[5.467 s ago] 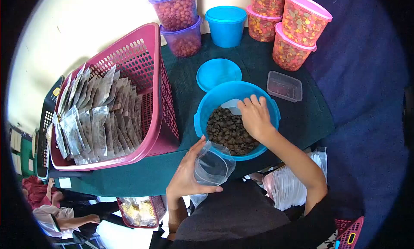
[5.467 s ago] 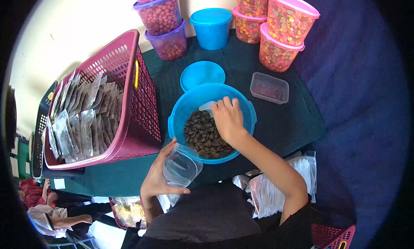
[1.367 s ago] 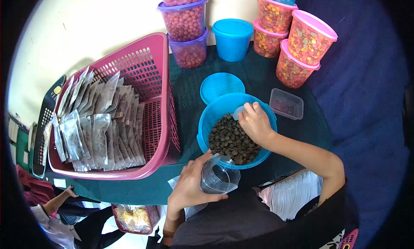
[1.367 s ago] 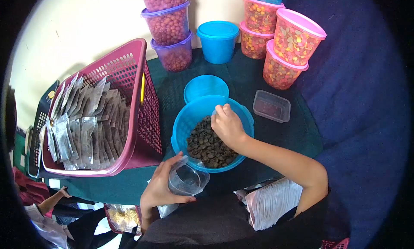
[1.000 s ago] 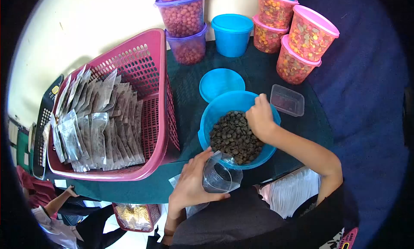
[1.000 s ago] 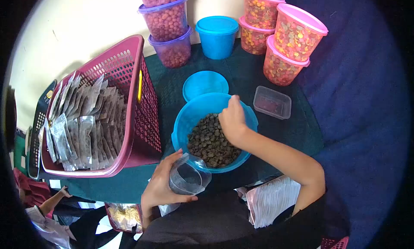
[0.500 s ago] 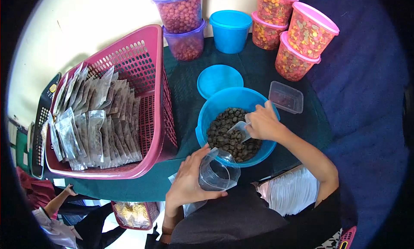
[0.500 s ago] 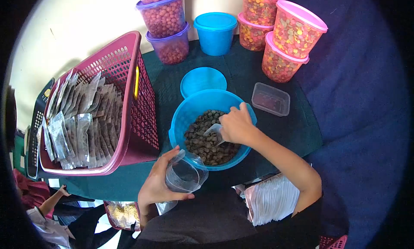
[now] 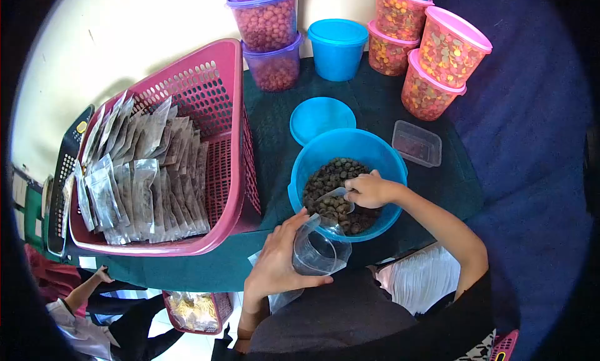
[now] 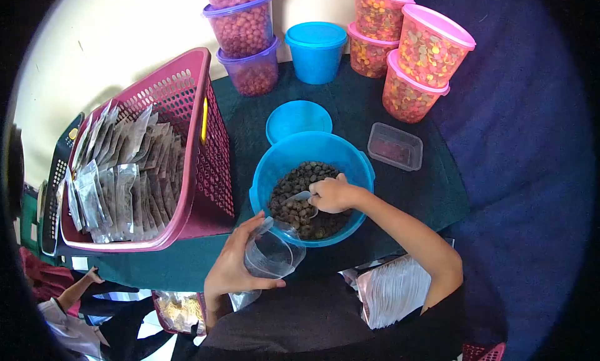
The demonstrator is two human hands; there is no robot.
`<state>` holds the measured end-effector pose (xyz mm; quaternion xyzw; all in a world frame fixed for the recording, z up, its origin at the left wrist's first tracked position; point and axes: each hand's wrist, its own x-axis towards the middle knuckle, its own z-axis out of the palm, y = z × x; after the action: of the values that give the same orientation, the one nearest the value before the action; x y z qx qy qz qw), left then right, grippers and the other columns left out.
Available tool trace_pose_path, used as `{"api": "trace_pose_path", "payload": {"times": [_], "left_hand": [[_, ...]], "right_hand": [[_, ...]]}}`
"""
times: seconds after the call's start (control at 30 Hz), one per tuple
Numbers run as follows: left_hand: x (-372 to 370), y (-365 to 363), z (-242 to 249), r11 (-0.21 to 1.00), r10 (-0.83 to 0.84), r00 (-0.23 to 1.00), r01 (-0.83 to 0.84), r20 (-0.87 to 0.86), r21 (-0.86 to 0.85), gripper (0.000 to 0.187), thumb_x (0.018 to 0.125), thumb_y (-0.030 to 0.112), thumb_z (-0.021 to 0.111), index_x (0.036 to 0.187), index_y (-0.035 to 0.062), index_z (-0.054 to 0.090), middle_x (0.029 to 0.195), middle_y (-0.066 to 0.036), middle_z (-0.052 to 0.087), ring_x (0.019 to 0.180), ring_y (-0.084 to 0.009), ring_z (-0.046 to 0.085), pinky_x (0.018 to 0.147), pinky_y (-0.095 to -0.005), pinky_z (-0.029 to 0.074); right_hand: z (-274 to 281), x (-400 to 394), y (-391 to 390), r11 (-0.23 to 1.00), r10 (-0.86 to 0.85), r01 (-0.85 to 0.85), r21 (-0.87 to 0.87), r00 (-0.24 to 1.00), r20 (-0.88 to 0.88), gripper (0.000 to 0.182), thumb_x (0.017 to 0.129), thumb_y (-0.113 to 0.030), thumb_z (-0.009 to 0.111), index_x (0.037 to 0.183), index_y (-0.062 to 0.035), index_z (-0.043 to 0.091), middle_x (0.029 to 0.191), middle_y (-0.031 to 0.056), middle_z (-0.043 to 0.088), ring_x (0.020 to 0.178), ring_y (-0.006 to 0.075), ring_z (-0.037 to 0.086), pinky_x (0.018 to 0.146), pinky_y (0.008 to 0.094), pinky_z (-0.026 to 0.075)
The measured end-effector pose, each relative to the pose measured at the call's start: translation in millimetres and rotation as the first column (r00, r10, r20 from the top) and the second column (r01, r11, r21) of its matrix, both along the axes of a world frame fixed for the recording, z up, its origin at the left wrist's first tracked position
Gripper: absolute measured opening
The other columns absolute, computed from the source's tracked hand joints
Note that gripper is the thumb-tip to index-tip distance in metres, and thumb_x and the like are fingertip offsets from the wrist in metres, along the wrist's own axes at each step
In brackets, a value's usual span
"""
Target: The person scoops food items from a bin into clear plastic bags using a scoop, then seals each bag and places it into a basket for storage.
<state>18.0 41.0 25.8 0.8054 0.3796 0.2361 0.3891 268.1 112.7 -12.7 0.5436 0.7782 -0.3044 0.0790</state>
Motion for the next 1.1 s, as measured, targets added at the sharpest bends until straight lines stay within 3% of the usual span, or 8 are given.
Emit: {"api": "trace_pose_path", "payload": {"times": [0.17, 0.23, 0.33, 0.5, 0.6, 0.67, 1.0, 1.1], "left_hand": [[-6, -1, -3, 0.998, 0.0, 0.994, 0.006, 0.113, -0.058, 0.099, 0.043, 0.04, 0.08, 0.119, -0.0023, 0.034, 0.124, -0.024, 0.034, 0.11, -0.0363, 0.04, 0.091, -0.042, 0.033], [-7, -1, 2, 0.999, 0.01, 0.993, -0.006, 0.12, -0.032, 0.098, 0.041, 0.034, 0.082, 0.12, -0.0023, 0.034, 0.122, -0.022, 0.036, 0.109, -0.0314, 0.042, 0.088, -0.0386, 0.036], [-7, -1, 4, 0.999, 0.039, 0.99, -0.04, 0.139, 0.002, 0.097, 0.04, 0.028, 0.083, 0.119, -0.0026, 0.036, 0.118, -0.018, 0.04, 0.106, -0.0262, 0.044, 0.085, -0.0353, 0.039], [-6, -2, 3, 0.998, 0.051, 0.992, -0.056, 0.117, 0.037, 0.096, 0.04, 0.028, 0.083, 0.119, -0.0027, 0.036, 0.115, -0.017, 0.042, 0.104, -0.0254, 0.045, 0.084, -0.0353, 0.039], [-6, -3, 3, 0.996, 0.055, 0.994, -0.061, 0.097, 0.058, 0.096, 0.04, 0.028, 0.083, 0.118, -0.0027, 0.036, 0.114, -0.016, 0.043, 0.103, -0.0249, 0.046, 0.083, -0.0348, 0.04], [-5, -4, 3, 0.997, 0.065, 0.993, -0.069, 0.097, 0.038, 0.094, 0.042, 0.033, 0.082, 0.115, -0.0068, 0.037, 0.11, -0.022, 0.045, 0.101, -0.0329, 0.047, 0.086, -0.038, 0.038], [-5, -6, 2, 0.995, 0.083, 0.993, -0.087, 0.083, 0.047, 0.093, 0.043, 0.032, 0.081, 0.114, -0.0068, 0.037, 0.107, -0.022, 0.046, 0.099, -0.0324, 0.049, 0.085, -0.038, 0.039], [-4, -5, 1, 0.991, 0.066, 0.995, -0.074, 0.072, 0.113, 0.095, 0.041, 0.03, 0.083, 0.117, -0.0046, 0.037, 0.106, -0.017, 0.048, 0.096, -0.025, 0.051, 0.083, -0.0352, 0.04]], "right_hand": [[4, 9, 1, 0.99, -0.139, 0.133, -0.052, 0.982, -0.13, 0.027, 0.083, -0.032, 0.042, 0.087, -0.0087, 0.055, 0.078, 0.0127, 0.058, 0.089, 0.0308, 0.052, 0.082, 0.0419, 0.024], [6, 17, 0, 0.987, -0.152, 0.159, 0.031, 0.973, -0.172, 0.027, 0.083, -0.031, 0.042, 0.085, -0.0081, 0.055, 0.077, 0.0122, 0.059, 0.085, 0.0317, 0.053, 0.08, 0.0422, 0.028], [10, 23, -6, 0.959, -0.189, 0.243, 0.148, 0.933, -0.307, 0.028, 0.083, -0.031, 0.043, 0.078, -0.0054, 0.055, 0.068, 0.0139, 0.058, 0.069, 0.0322, 0.056, 0.064, 0.0418, 0.039], [35, 11, -36, 0.917, -0.206, 0.293, 0.271, 0.929, -0.307, 0.029, 0.083, -0.027, 0.043, 0.069, -0.0039, 0.056, 0.062, 0.0178, 0.055, 0.063, 0.036, 0.054, 0.062, 0.0433, 0.039], [31, 5, -47, 0.803, -0.143, 0.302, 0.514, 0.934, -0.327, 0.026, 0.08, -0.023, 0.045, 0.063, -0.0048, 0.055, 0.055, 0.0146, 0.054, 0.055, 0.0338, 0.053, 0.058, 0.0427, 0.037], [24, 2, -50, 0.794, -0.153, 0.289, 0.535, 0.946, -0.284, 0.026, 0.08, -0.022, 0.046, 0.063, -0.005, 0.055, 0.055, 0.0148, 0.054, 0.054, 0.0335, 0.053, 0.057, 0.0422, 0.037], [17, -1, -56, 0.746, -0.201, 0.327, 0.58, 0.941, -0.272, 0.024, 0.079, -0.021, 0.047, 0.064, -0.0051, 0.057, 0.055, 0.0152, 0.054, 0.053, 0.0326, 0.052, 0.055, 0.041, 0.037], [17, -1, -58, 0.721, -0.196, 0.322, 0.613, 0.944, -0.265, 0.024, 0.079, -0.021, 0.047, 0.063, -0.0056, 0.058, 0.054, 0.015, 0.054, 0.052, 0.0326, 0.053, 0.054, 0.0412, 0.038]]}}
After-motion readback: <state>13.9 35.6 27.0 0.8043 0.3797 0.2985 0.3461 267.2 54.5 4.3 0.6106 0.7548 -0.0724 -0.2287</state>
